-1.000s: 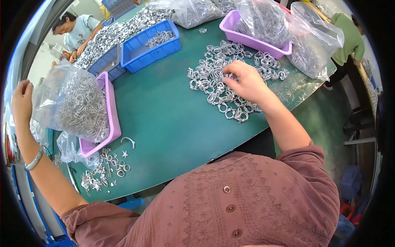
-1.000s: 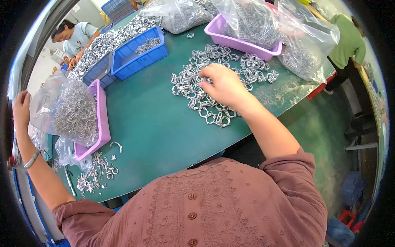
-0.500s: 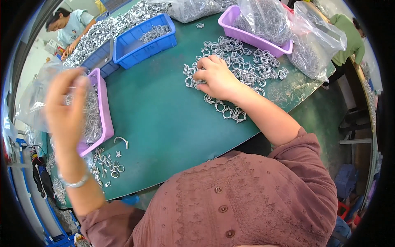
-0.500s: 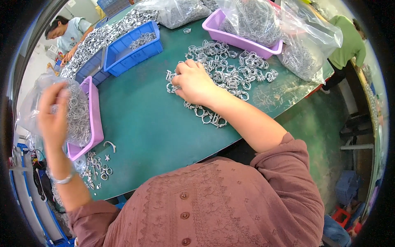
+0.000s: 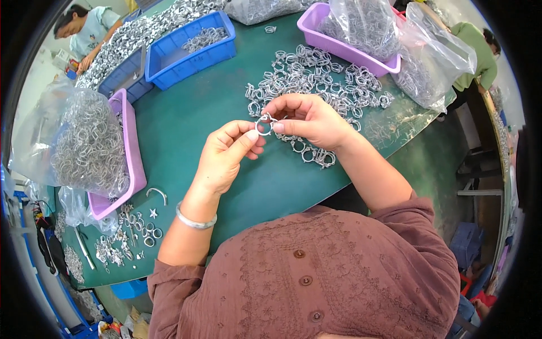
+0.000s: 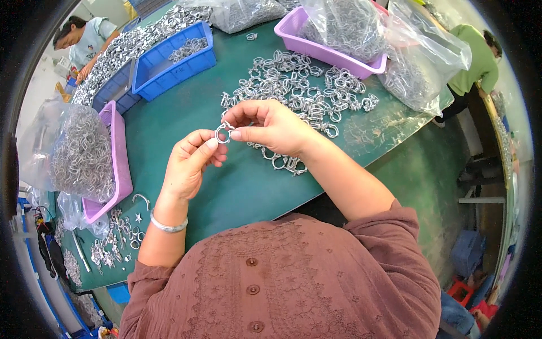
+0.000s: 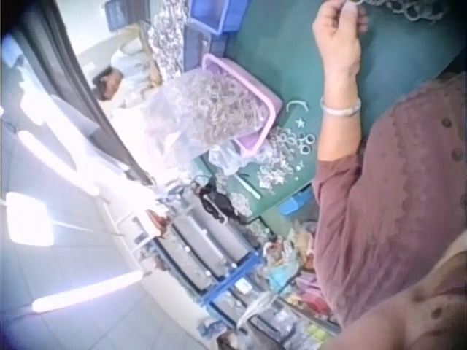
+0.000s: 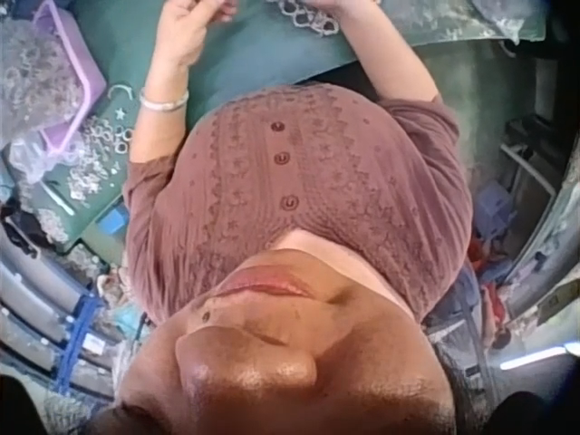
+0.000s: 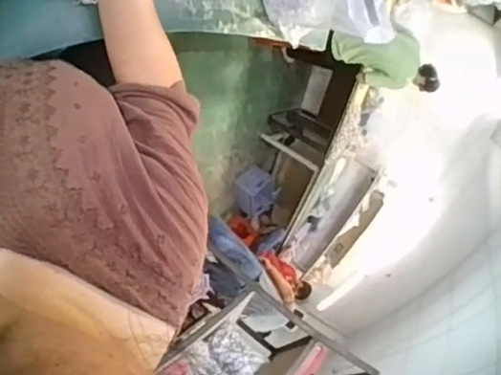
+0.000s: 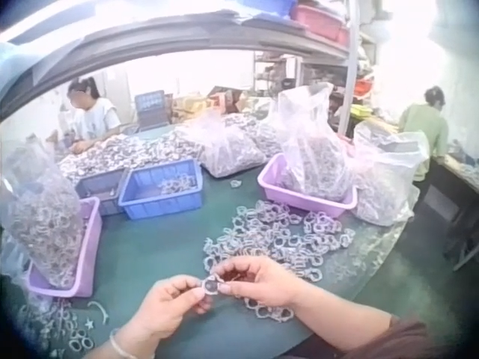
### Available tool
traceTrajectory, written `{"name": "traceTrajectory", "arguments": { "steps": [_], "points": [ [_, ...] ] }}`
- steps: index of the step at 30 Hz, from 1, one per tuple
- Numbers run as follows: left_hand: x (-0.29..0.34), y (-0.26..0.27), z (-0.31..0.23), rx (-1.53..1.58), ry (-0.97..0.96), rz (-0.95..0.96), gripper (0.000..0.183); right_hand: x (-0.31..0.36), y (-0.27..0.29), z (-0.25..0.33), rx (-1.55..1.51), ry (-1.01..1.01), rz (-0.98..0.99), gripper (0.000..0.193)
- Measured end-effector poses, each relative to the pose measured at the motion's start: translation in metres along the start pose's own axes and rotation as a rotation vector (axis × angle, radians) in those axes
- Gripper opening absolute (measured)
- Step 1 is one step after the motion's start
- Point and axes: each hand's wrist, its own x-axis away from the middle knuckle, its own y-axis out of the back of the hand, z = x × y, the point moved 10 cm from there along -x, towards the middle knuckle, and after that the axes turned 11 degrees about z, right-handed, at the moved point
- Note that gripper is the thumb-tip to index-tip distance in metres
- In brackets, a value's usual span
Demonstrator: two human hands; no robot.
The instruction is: The person assembles metal clasps by picking up small metal components from the table and fitting them together by hand.
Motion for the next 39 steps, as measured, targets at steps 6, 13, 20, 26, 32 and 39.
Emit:
{"name": "traceTrajectory", "arguments": {
  "steps": [6,13,20,26,32,39],
  "points": [
    [0.004,0.005,0.014,0.179,-0.055,-0.104,0.010,-0.006,-0.003,-0.009,-0.086,-0.036,-0.095,0.025],
    [-0.001,-0.010,0.019,0.417,-0.053,0.032,0.014,-0.007,-0.002,-0.009,-0.014,0.070,-0.123,0.014],
    [-0.004,-0.004,0.029,0.582,-0.108,0.083,0.022,-0.005,-0.017,0.016,0.524,0.219,-0.123,0.037],
    [-0.005,-0.004,0.021,0.596,-0.165,0.099,0.028,0.001,-0.021,0.026,0.796,0.262,-0.204,0.037],
    [-0.005,-0.004,0.024,0.604,-0.167,0.112,0.029,0.007,-0.031,0.039,0.956,0.437,-0.263,0.028],
    [-0.005,-0.004,0.023,0.590,-0.154,0.124,0.032,0.007,-0.032,0.039,0.966,0.443,-0.254,0.026]
  ]
}}
